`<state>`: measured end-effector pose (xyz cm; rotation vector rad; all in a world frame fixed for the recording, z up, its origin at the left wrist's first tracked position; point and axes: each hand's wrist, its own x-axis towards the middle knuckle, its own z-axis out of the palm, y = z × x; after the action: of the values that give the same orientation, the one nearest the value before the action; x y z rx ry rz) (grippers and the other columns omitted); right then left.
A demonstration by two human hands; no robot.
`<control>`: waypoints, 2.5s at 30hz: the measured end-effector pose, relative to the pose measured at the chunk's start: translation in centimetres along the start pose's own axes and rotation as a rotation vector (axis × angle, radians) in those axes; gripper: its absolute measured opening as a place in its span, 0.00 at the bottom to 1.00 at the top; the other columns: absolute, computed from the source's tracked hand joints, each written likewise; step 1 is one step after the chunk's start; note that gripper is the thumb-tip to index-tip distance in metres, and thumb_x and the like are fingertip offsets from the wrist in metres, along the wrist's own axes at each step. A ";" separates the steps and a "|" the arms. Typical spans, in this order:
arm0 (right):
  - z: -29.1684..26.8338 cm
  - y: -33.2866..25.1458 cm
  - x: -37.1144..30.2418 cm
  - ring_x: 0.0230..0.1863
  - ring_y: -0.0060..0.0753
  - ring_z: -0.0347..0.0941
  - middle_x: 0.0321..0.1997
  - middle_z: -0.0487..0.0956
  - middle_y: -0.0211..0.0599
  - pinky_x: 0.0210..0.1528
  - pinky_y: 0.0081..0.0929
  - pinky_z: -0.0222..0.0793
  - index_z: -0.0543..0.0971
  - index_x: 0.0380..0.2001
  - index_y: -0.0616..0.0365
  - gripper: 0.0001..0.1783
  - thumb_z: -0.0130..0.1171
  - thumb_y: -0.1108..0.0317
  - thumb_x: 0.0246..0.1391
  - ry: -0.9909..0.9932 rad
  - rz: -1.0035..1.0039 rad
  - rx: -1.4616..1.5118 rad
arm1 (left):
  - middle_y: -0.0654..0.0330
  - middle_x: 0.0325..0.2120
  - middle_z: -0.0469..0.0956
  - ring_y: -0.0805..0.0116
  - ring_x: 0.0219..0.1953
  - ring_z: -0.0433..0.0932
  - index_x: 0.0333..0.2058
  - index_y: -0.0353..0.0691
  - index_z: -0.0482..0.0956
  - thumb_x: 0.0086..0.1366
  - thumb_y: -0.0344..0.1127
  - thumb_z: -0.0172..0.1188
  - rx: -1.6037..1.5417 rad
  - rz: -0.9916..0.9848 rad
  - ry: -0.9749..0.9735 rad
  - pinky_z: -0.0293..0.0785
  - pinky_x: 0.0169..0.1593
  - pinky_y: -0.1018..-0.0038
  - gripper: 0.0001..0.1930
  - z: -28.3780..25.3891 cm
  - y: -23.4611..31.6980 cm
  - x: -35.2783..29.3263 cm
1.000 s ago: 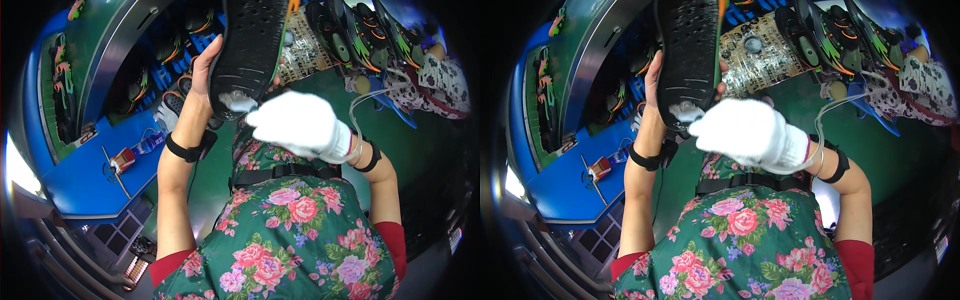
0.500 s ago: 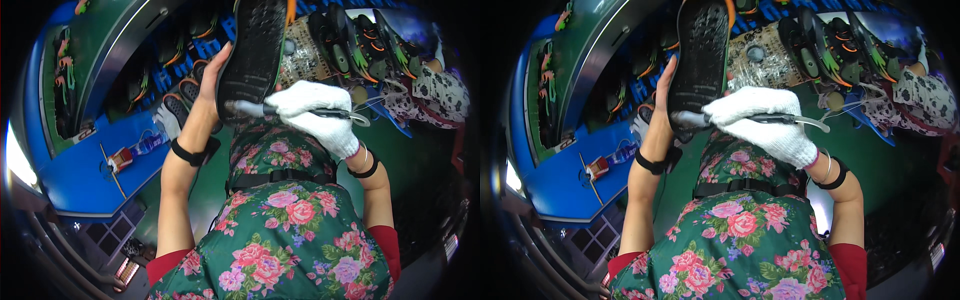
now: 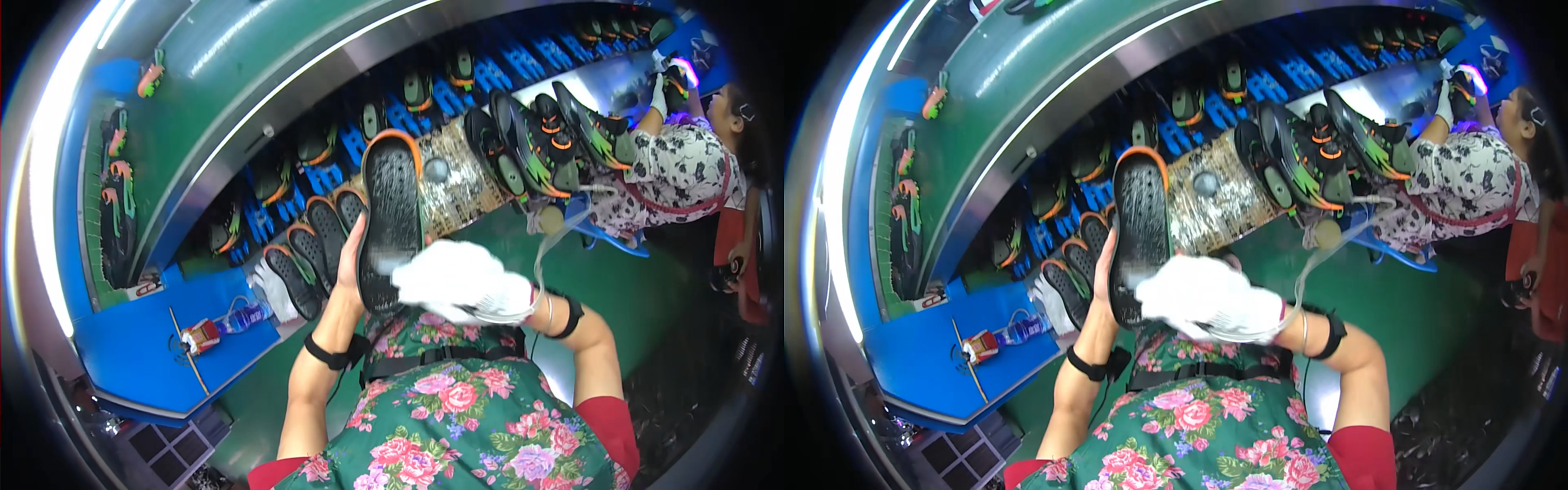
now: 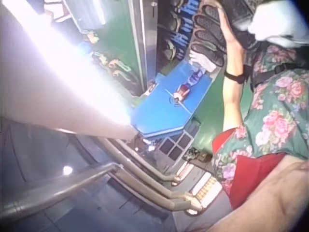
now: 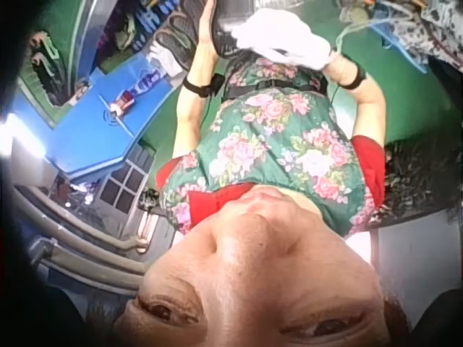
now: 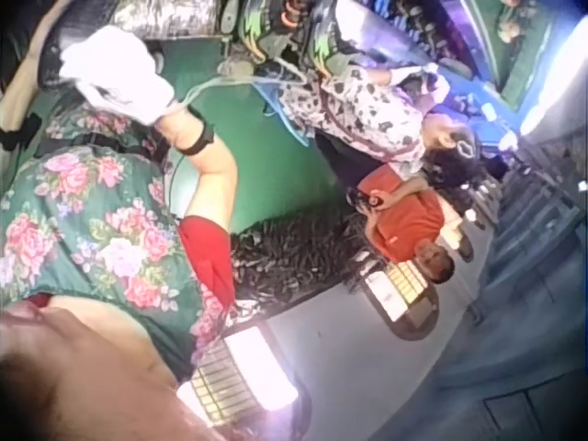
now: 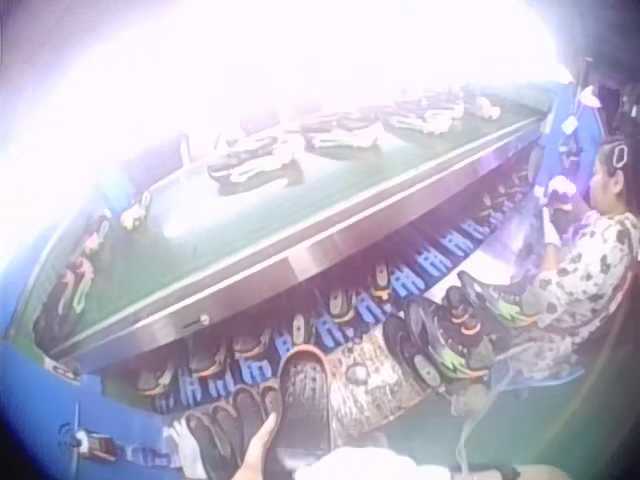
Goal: Apply adhesive or primer to the bottom of shoe soles using a brush tool.
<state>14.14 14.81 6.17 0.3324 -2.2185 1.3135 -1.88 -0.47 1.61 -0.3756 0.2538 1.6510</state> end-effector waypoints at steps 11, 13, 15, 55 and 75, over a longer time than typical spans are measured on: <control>-4.4 1.1 -5.0 0.37 0.31 0.83 0.47 0.85 0.52 0.40 0.24 0.79 0.84 0.39 0.70 0.11 0.60 0.79 0.52 0.985 0.549 0.807 | 0.30 0.61 0.64 0.39 0.41 0.83 0.72 0.31 0.40 0.53 0.64 0.75 0.633 0.217 -0.611 0.89 0.32 0.58 0.66 12.5 5.4 1.7; -3.3 2.2 -5.0 0.36 0.30 0.83 0.46 0.86 0.50 0.41 0.24 0.79 0.84 0.42 0.69 0.13 0.60 0.78 0.53 0.898 0.618 0.741 | 0.29 0.68 0.54 0.36 0.62 0.70 0.72 0.31 0.45 0.54 0.63 0.74 0.496 0.050 -0.797 0.81 0.57 0.48 0.63 16.8 9.5 4.8; -1.3 3.9 -5.6 0.35 0.28 0.82 0.44 0.87 0.45 0.41 0.24 0.79 0.85 0.44 0.68 0.14 0.62 0.78 0.54 0.887 0.638 0.777 | 0.27 0.72 0.38 0.30 0.74 0.46 0.75 0.37 0.39 0.67 0.69 0.54 0.042 0.057 -0.552 0.54 0.74 0.42 0.54 18.1 12.8 8.9; 6.1 4.7 -7.7 0.37 0.35 0.84 0.43 0.86 0.52 0.39 0.25 0.82 0.85 0.40 0.71 0.11 0.65 0.80 0.53 1.148 0.858 0.927 | 0.42 0.50 0.77 0.51 0.50 0.82 0.55 0.33 0.69 0.68 0.35 0.58 2.047 0.763 0.947 0.84 0.51 0.60 0.20 27.2 47.6 9.3; 3.8 3.2 -5.7 0.31 0.21 0.75 0.33 0.85 0.32 0.35 0.21 0.71 0.85 0.46 0.66 0.14 0.63 0.72 0.58 0.832 0.835 0.816 | 0.52 0.54 0.73 0.55 0.57 0.74 0.62 0.39 0.68 0.63 0.25 0.62 1.264 1.628 0.138 0.78 0.58 0.60 0.28 18.7 39.5 -5.7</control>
<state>16.21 12.76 -0.83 -0.8224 -1.0253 2.2056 -42.36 -3.12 18.90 0.9701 1.9490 2.4734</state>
